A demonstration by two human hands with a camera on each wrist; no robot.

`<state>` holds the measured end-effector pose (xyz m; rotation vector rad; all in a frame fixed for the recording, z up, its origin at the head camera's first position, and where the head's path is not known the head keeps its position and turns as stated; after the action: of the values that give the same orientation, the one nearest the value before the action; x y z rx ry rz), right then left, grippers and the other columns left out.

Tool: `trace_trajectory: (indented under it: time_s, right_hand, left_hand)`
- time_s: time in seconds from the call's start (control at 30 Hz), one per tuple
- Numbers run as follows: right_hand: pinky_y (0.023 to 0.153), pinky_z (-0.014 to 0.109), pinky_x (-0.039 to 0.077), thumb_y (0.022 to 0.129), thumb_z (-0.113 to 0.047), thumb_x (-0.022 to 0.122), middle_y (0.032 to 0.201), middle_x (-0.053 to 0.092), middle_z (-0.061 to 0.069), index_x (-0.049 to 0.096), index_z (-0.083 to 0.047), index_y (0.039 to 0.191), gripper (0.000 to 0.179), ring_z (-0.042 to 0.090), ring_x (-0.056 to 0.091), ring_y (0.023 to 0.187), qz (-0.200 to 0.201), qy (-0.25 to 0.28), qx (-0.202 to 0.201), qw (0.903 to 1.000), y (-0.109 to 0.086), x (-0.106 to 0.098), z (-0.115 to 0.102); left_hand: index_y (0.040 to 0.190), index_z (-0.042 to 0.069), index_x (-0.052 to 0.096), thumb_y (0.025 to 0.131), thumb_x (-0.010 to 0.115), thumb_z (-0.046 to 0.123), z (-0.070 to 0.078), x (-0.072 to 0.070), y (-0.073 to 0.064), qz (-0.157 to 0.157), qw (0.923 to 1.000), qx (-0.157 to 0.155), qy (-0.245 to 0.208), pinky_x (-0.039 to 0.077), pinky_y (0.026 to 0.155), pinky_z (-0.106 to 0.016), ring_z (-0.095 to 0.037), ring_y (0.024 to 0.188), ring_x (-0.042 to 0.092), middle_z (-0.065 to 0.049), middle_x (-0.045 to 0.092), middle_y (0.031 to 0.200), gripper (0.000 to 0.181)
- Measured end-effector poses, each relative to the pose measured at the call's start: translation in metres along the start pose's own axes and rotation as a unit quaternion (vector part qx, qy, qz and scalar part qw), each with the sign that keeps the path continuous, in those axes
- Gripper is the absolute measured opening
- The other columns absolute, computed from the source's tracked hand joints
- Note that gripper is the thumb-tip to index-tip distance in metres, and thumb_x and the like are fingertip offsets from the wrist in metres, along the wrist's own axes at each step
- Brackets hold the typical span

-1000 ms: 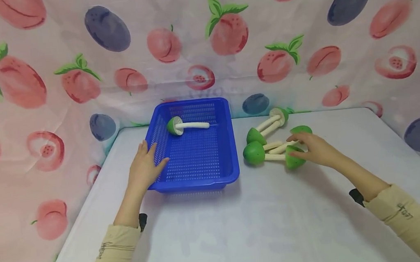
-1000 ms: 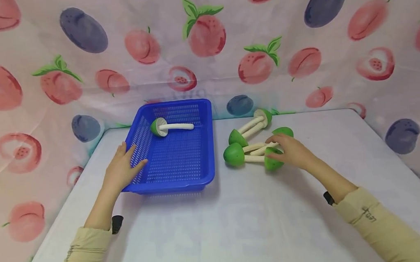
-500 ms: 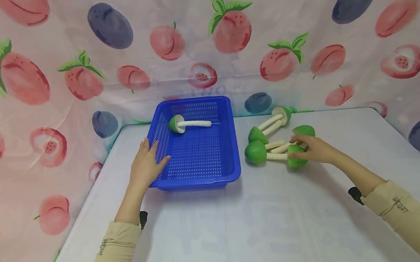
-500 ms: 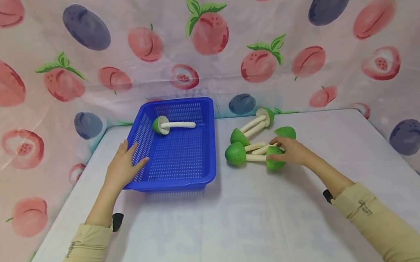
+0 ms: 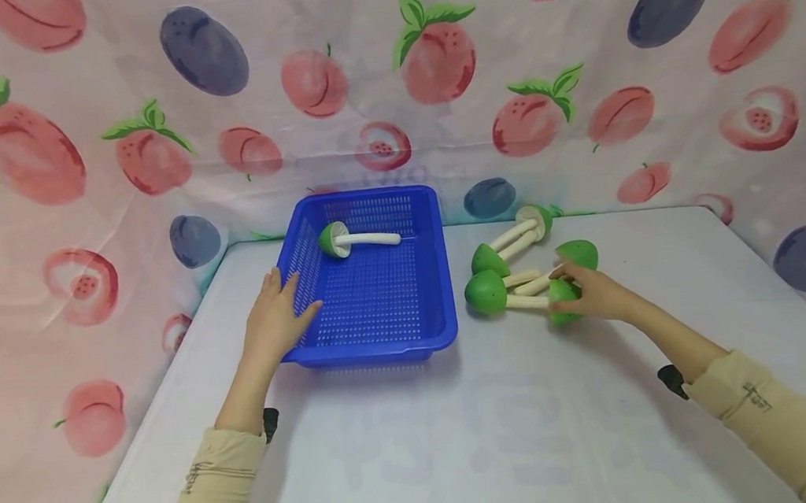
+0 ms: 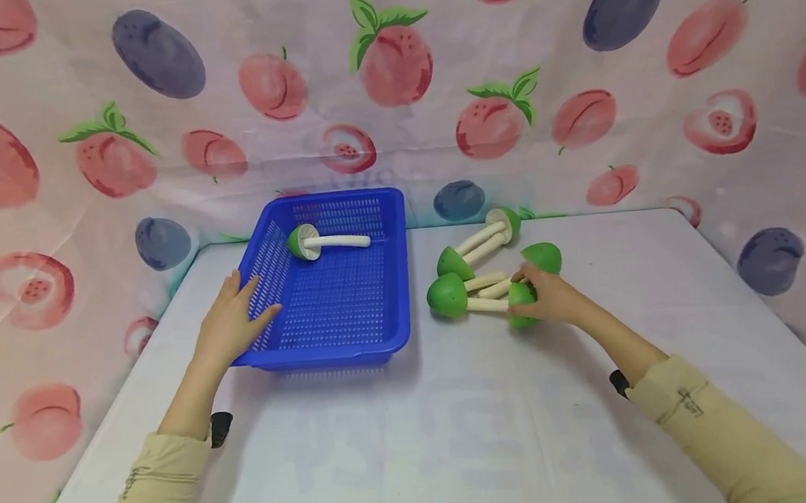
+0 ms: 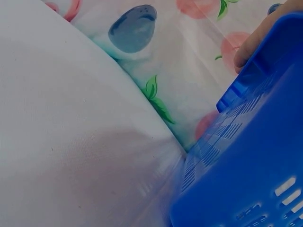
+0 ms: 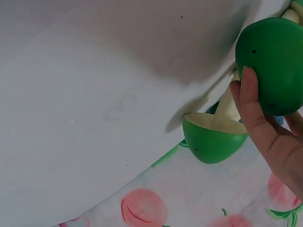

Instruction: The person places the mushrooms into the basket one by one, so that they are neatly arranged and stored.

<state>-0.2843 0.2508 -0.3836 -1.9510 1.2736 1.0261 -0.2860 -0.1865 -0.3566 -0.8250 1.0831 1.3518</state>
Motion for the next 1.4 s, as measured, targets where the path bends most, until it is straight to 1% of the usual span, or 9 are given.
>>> trace_trajectory:
  time_s: [0.23, 0.43, 0.77, 0.83, 0.9, 0.97, 1.03, 1.2, 1.4]
  right_hand:
    - [0.082, 0.052, 0.049, 0.084, -0.022, 0.07, 0.118, 0.055, 0.034, 0.044, 0.013, 0.126, 0.06, 0.042, 0.057, 0.103, 0.017, -0.027, -0.003, 0.9995, -0.004, -0.007, -0.006]
    - [0.083, 0.053, 0.048, 0.084, -0.019, 0.069, 0.115, 0.057, 0.033, 0.047, 0.014, 0.123, 0.055, 0.041, 0.058, 0.1, 0.022, -0.046, 0.001, 0.9987, -0.013, -0.013, -0.009]
    - [0.088, 0.058, 0.044, 0.083, -0.014, 0.069, 0.122, 0.05, 0.037, 0.043, 0.014, 0.128, 0.058, 0.047, 0.051, 0.109, 0.024, -0.052, 0.015, 0.9983, -0.028, -0.026, -0.001]
    - [0.084, 0.054, 0.046, 0.084, -0.013, 0.068, 0.121, 0.05, 0.036, 0.043, 0.013, 0.129, 0.058, 0.044, 0.052, 0.104, 0.025, -0.051, 0.013, 0.9983, -0.03, -0.031, 0.0]
    - [0.075, 0.045, 0.047, 0.084, -0.012, 0.067, 0.116, 0.052, 0.033, 0.044, 0.009, 0.129, 0.055, 0.037, 0.052, 0.094, 0.025, -0.052, 0.013, 0.9982, -0.033, -0.036, 0.002]
    - [0.068, 0.035, 0.043, 0.083, -0.011, 0.067, 0.11, 0.053, 0.029, 0.047, 0.006, 0.128, 0.051, 0.029, 0.049, 0.087, 0.026, -0.053, 0.011, 0.9982, -0.034, -0.04, 0.003]
    - [0.065, 0.03, 0.039, 0.083, -0.01, 0.066, 0.104, 0.053, 0.024, 0.049, 0.003, 0.126, 0.048, 0.023, 0.046, 0.083, 0.027, -0.052, 0.007, 0.9982, -0.035, -0.045, 0.002]
    - [0.067, 0.03, 0.039, 0.084, -0.01, 0.066, 0.104, 0.054, 0.021, 0.051, 0.002, 0.123, 0.044, 0.023, 0.046, 0.084, 0.039, -0.057, -0.006, 0.9976, -0.035, -0.056, -0.005]
    - [0.069, 0.029, 0.04, 0.08, -0.005, 0.068, 0.109, 0.056, 0.023, 0.054, 0.003, 0.122, 0.045, 0.023, 0.047, 0.085, 0.074, -0.078, -0.056, 0.9926, -0.032, -0.064, -0.021]
  left_hand:
    - [0.141, -0.008, 0.034, 0.092, 0.056, 0.038, 0.0, 0.001, 0.001, 0.001, 1.0, -0.002, -0.004, 0.02, 0.112, -0.059, -0.046, 0.142, 0.014, -0.035, 0.018, 0.149, 0.071]
    - [0.141, -0.008, 0.034, 0.091, 0.057, 0.038, 0.0, 0.0, 0.001, 0.002, 1.0, 0.003, -0.001, 0.021, 0.112, -0.059, -0.047, 0.141, 0.015, -0.036, 0.019, 0.149, 0.071]
    - [0.141, -0.008, 0.034, 0.092, 0.057, 0.037, -0.002, 0.0, -0.002, 0.004, 1.0, 0.001, -0.002, 0.021, 0.112, -0.059, -0.047, 0.141, 0.015, -0.036, 0.019, 0.149, 0.071]
    - [0.141, -0.008, 0.034, 0.092, 0.057, 0.037, -0.001, 0.001, -0.001, 0.008, 1.0, 0.003, -0.002, 0.021, 0.112, -0.06, -0.047, 0.141, 0.015, -0.036, 0.019, 0.149, 0.071]
    - [0.141, -0.008, 0.034, 0.092, 0.057, 0.037, 0.0, 0.002, 0.0, 0.008, 0.9999, 0.005, -0.004, 0.021, 0.112, -0.06, -0.047, 0.141, 0.015, -0.036, 0.019, 0.149, 0.071]
    - [0.141, -0.008, 0.034, 0.092, 0.057, 0.038, 0.0, 0.003, 0.001, 0.003, 1.0, 0.005, -0.005, 0.021, 0.112, -0.06, -0.047, 0.141, 0.015, -0.036, 0.019, 0.149, 0.071]
    - [0.142, -0.007, 0.033, 0.092, 0.056, 0.038, 0.001, 0.003, 0.001, 0.0, 1.0, 0.004, -0.006, 0.021, 0.112, -0.059, -0.047, 0.141, 0.014, -0.035, 0.018, 0.149, 0.071]
    - [0.142, -0.007, 0.034, 0.092, 0.056, 0.039, 0.003, 0.002, 0.002, 0.001, 1.0, 0.006, -0.005, 0.021, 0.112, -0.058, -0.046, 0.142, 0.014, -0.035, 0.018, 0.15, 0.071]
    - [0.142, -0.007, 0.033, 0.092, 0.055, 0.039, 0.0, 0.001, -0.001, -0.002, 1.0, -0.003, -0.002, 0.021, 0.112, -0.059, -0.046, 0.142, 0.014, -0.034, 0.018, 0.15, 0.071]
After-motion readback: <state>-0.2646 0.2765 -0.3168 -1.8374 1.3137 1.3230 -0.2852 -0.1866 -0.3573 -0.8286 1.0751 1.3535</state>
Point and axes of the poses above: each hand's wrist, its own y-axis towards the middle knuckle, its own x-axis out of the palm, z = x × y, the point moved 7 cm from there along y, towards the middle knuckle
